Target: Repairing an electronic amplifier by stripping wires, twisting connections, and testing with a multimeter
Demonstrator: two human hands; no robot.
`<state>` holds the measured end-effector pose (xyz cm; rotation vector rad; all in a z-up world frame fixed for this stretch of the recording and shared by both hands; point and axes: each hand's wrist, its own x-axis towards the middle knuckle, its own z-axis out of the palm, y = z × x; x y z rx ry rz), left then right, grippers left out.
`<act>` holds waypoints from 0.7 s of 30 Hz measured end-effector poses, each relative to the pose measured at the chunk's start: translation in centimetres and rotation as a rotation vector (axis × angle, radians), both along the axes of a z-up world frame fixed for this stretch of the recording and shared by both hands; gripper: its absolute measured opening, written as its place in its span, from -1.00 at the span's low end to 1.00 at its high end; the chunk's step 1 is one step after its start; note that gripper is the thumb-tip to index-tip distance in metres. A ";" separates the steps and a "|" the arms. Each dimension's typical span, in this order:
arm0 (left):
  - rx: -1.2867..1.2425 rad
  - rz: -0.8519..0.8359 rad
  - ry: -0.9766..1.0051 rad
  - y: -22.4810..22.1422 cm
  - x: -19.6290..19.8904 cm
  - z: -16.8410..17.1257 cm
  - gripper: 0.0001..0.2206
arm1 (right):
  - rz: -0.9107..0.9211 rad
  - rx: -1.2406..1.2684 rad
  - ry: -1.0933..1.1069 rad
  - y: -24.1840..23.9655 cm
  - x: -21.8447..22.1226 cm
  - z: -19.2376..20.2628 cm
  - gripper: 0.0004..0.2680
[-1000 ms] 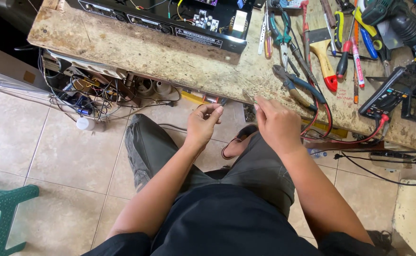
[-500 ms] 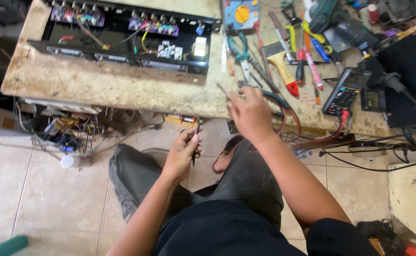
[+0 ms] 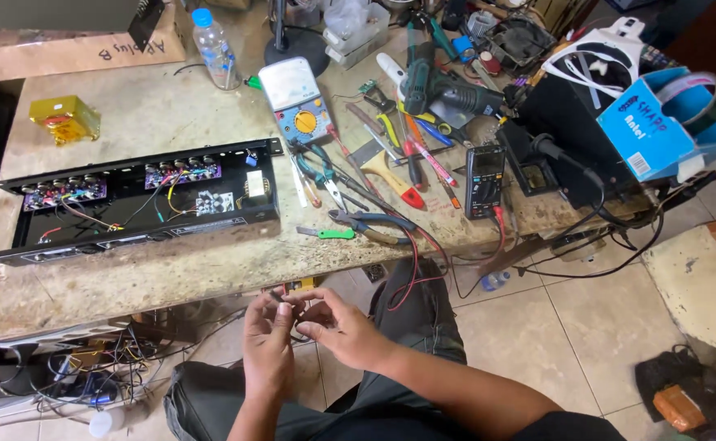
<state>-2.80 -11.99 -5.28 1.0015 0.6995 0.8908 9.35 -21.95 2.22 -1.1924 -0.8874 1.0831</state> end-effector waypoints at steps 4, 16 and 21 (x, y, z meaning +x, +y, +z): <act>0.149 -0.096 0.048 -0.5 -0.7 0.6 -0.83 | -0.074 -0.119 -0.171 -0.7 0.5 -4.3 -0.89; 1.238 -0.041 0.421 -3.1 -5.5 4.8 -0.92 | 0.007 -0.261 -0.029 -2.3 -2.3 -8.3 -0.89; 0.725 -0.064 0.432 -2.6 -7.6 3.3 -0.79 | 0.084 -0.267 -0.136 -2.8 -3.4 -8.8 -0.93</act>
